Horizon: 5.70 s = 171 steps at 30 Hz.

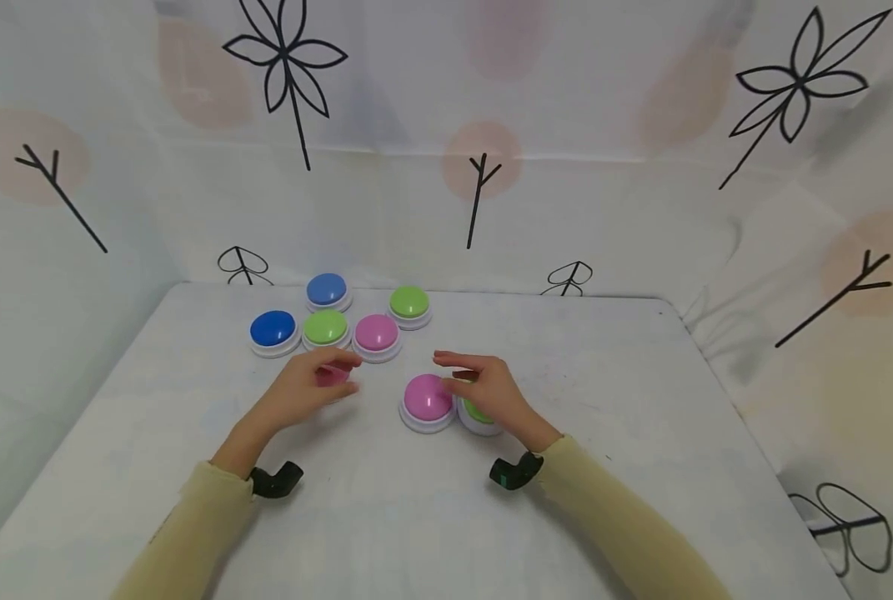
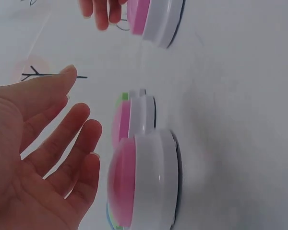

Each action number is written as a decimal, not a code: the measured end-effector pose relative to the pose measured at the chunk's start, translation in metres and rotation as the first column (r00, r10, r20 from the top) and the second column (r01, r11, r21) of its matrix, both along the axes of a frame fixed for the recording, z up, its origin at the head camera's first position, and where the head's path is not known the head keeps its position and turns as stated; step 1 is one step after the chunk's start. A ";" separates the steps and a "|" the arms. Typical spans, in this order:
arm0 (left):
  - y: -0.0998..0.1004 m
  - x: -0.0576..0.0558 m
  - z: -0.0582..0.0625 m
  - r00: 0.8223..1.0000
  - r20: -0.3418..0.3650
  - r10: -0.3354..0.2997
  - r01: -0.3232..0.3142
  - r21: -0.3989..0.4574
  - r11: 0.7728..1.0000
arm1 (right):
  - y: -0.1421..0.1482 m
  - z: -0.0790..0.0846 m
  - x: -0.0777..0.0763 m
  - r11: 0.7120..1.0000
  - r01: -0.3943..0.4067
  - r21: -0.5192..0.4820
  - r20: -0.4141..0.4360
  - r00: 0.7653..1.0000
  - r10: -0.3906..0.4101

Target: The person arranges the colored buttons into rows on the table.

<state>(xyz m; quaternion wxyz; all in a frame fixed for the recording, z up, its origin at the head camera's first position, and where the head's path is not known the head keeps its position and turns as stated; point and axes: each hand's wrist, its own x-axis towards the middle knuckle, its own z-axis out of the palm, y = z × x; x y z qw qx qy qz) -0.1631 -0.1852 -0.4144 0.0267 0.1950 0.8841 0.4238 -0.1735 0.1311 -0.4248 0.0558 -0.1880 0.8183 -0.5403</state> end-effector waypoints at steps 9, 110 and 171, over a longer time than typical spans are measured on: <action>-0.028 0.005 -0.009 0.997 -0.003 0.080 -0.080 -0.006 0.997 | -0.045 0.001 -0.008 0.996 -0.087 -0.026 0.008 0.996 0.087; 0.018 -0.007 0.011 0.996 0.054 0.065 -0.072 0.142 0.987 | -0.063 0.009 -0.008 0.995 -0.034 -0.089 0.005 0.999 0.034; 0.209 -0.015 -0.014 0.956 0.037 -0.290 0.265 0.311 0.913 | 0.127 0.002 0.052 0.973 0.231 0.015 -0.011 0.973 -0.231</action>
